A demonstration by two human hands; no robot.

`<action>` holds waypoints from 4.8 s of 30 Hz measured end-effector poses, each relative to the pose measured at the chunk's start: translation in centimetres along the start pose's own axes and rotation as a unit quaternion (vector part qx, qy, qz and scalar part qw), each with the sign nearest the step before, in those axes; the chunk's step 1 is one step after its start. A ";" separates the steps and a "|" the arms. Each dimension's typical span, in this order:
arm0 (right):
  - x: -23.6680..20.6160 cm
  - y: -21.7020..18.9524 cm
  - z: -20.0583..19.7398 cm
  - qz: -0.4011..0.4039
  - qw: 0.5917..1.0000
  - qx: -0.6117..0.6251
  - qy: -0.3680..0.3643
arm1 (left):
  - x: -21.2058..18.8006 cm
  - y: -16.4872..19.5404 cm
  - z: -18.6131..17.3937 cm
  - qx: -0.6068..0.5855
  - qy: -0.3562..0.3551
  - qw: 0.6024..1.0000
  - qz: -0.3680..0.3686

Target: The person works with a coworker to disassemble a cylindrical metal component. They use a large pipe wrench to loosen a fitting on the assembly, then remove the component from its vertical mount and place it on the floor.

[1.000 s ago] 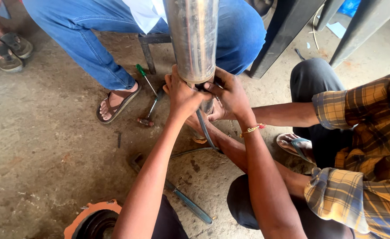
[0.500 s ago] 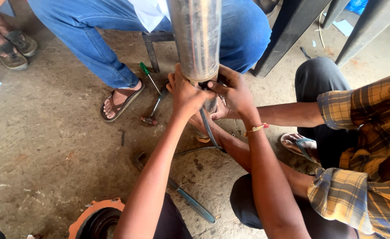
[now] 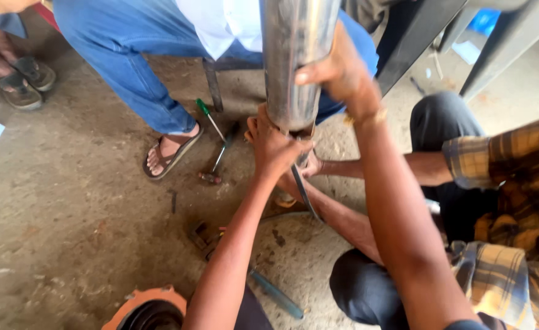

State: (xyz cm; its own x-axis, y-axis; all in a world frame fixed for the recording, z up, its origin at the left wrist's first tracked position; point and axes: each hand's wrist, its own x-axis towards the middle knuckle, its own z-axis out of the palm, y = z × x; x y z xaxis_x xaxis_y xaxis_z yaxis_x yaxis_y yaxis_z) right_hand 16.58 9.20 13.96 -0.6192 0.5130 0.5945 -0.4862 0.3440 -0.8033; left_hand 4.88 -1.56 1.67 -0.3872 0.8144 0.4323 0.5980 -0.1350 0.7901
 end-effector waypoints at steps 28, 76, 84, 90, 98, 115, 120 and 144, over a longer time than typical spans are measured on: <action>-4.5 1.7 3.5 0.007 0.975 -0.082 0.205 | -0.5 -1.3 1.2 0.020 0.028 0.999 0.014; -9.5 15.7 4.7 0.040 0.865 -0.454 0.210 | 2.7 -9.3 -2.1 -0.379 -0.081 0.922 0.008; -9.4 16.1 5.5 0.059 0.851 -0.467 0.234 | 1.6 -6.1 -2.9 -0.320 -0.063 0.943 0.070; -10.2 16.8 5.5 -0.007 0.843 -0.472 0.258 | 2.7 -9.9 -0.4 -0.404 -0.086 0.910 0.040; -11.4 11.8 4.1 0.007 0.957 -0.238 0.167 | 1.8 -9.4 -1.2 -0.444 -0.091 0.891 0.001; -11.8 8.1 3.0 0.103 0.939 -0.282 0.168 | 2.4 -3.8 -3.6 -0.413 -0.188 0.891 -0.028; -12.1 8.0 2.7 0.090 0.937 -0.294 0.166 | 2.5 -3.9 -3.3 -0.450 -0.191 0.871 -0.045; -12.0 6.2 3.3 0.072 0.927 -0.329 0.168 | 1.7 -2.6 -2.3 -0.467 -0.128 0.874 -0.050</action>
State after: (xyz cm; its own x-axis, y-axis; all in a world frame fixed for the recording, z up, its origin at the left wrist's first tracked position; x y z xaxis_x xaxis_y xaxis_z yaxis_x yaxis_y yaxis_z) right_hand 18.94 2.55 2.03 -0.3683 0.7680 0.5239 0.1350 0.6017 -0.7872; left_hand 1.07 -1.14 1.34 -0.1628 0.9318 0.3244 -0.3092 -0.3604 0.8800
